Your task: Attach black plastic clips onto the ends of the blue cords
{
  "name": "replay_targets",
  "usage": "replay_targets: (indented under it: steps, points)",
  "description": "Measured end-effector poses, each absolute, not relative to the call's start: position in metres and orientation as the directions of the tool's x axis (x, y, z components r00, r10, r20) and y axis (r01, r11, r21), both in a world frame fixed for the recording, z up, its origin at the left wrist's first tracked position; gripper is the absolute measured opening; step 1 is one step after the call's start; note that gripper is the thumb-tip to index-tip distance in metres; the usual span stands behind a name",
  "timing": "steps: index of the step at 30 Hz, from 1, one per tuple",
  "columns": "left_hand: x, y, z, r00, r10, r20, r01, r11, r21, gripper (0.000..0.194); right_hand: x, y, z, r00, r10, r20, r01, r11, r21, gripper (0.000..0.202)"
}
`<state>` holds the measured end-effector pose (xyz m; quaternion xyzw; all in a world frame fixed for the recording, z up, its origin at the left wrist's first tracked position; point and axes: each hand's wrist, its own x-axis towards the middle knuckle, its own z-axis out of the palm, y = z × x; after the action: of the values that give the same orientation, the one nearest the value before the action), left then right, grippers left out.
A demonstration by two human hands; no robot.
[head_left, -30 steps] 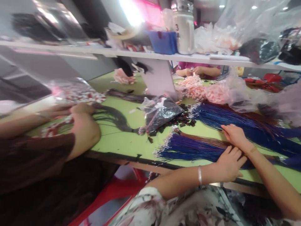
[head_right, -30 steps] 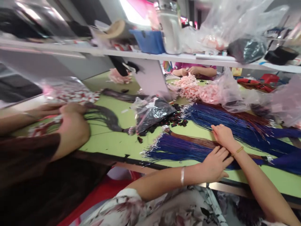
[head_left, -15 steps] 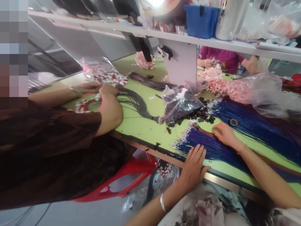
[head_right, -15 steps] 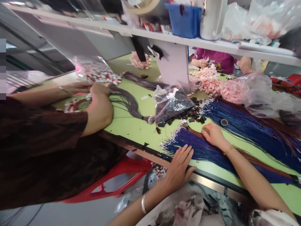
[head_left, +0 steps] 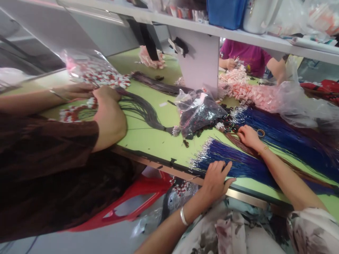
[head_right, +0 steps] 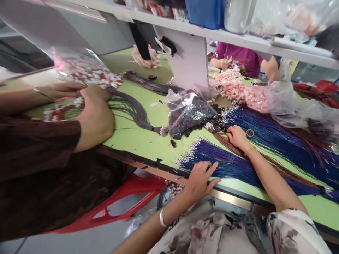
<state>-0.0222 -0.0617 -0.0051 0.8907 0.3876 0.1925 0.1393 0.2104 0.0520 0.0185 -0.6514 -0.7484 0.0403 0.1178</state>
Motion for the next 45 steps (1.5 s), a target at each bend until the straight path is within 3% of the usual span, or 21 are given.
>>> replay_targets:
  steps: [4, 7, 12, 20, 28, 32, 37, 41, 45]
  points:
    - [-0.020, -0.059, -0.005, 0.608, 0.748, 0.266, 0.634, -0.659, 0.404, 0.041, 0.211, 0.013, 0.040, -0.370, 0.916, 0.153, 0.831, 0.400, -0.386, 0.041]
    - [-0.021, -0.061, -0.006, 0.600, 0.745, 0.291, 0.623, -0.664, 0.413, 0.036, 0.217, -0.017, 0.040, -0.485, 0.869, 0.103, 0.789, 0.485, -0.376, 0.062]
    - [-0.021, -0.060, -0.004, 0.620, 0.717, 0.318, 0.594, -0.694, 0.408, 0.026, 0.226, -0.023, 0.020, -0.432, 0.894, 0.121, 0.836, 0.447, -0.318, 0.043]
    - [-0.021, -0.052, -0.002, 0.719, 0.643, 0.263, 0.523, -0.750, 0.405, 0.021, 0.232, -0.007, 0.016, -0.415, 0.899, 0.141, 0.844, 0.438, -0.311, 0.039]
    - [-0.026, -0.041, -0.005, 0.672, 0.695, 0.258, 0.607, -0.715, 0.347, 0.056, 0.187, -0.021, 0.022, -0.353, 0.909, 0.220, 0.901, 0.394, -0.183, 0.048]
    - [-0.034, -0.026, -0.014, 0.722, 0.624, 0.300, 0.568, -0.781, 0.258, 0.056, 0.152, -0.007, 0.021, -0.421, 0.890, 0.176, 0.900, 0.434, -0.043, 0.040]
    - [-0.037, -0.022, -0.020, 0.773, 0.576, 0.266, 0.550, -0.817, 0.173, 0.058, 0.135, 0.023, 0.013, -0.315, 0.940, 0.130, 0.949, 0.309, 0.061, 0.025]
    - [-0.036, -0.023, -0.021, 0.714, 0.643, 0.277, 0.626, -0.763, 0.158, 0.064, 0.137, 0.020, 0.015, -0.301, 0.941, 0.154, 0.954, 0.299, 0.032, 0.025]
    - [-0.042, -0.019, -0.018, 0.624, 0.719, 0.305, 0.717, -0.683, 0.142, 0.064, 0.148, 0.001, 0.023, -0.490, 0.863, 0.126, 0.863, 0.500, -0.071, 0.028]
